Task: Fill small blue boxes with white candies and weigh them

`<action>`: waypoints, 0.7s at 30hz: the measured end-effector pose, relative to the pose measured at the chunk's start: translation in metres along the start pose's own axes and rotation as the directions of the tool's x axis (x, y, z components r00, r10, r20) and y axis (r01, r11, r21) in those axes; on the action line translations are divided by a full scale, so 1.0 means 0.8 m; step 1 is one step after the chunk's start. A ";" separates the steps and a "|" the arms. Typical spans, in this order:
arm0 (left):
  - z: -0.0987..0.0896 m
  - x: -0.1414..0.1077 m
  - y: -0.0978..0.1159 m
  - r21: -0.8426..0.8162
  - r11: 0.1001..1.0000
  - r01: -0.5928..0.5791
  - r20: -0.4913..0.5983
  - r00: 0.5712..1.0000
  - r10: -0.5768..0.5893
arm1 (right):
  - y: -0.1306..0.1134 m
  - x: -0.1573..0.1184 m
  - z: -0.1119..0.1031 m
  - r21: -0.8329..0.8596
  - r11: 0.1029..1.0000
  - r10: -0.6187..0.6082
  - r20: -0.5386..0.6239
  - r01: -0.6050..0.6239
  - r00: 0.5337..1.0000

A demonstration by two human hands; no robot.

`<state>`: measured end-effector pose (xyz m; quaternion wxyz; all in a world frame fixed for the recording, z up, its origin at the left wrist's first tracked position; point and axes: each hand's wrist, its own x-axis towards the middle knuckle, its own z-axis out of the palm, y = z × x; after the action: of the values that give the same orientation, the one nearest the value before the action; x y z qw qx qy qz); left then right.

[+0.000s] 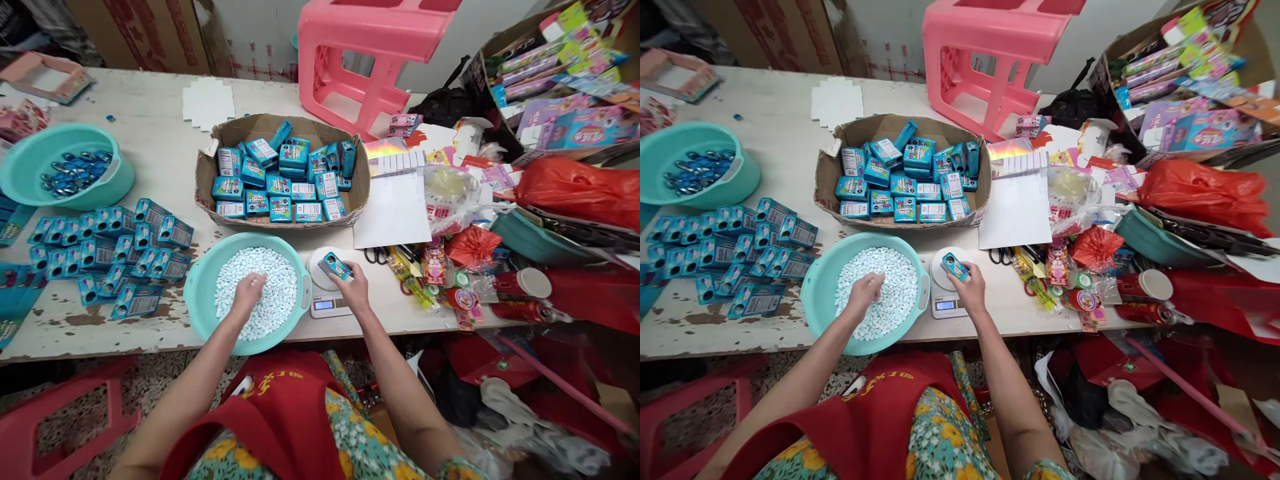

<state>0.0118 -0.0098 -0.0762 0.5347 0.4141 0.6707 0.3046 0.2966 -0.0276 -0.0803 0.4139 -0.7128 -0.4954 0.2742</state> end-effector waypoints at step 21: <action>-0.213 0.091 0.033 0.812 0.583 0.000 -0.392 0.741 0.546 | -0.199 0.186 0.225 -0.080 0.946 -0.269 0.353 0.315 0.896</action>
<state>-0.1536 0.0731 -0.0460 0.0024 0.5839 0.7898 0.1878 0.1295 0.1954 -0.0311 0.3102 -0.5990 -0.6778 0.2924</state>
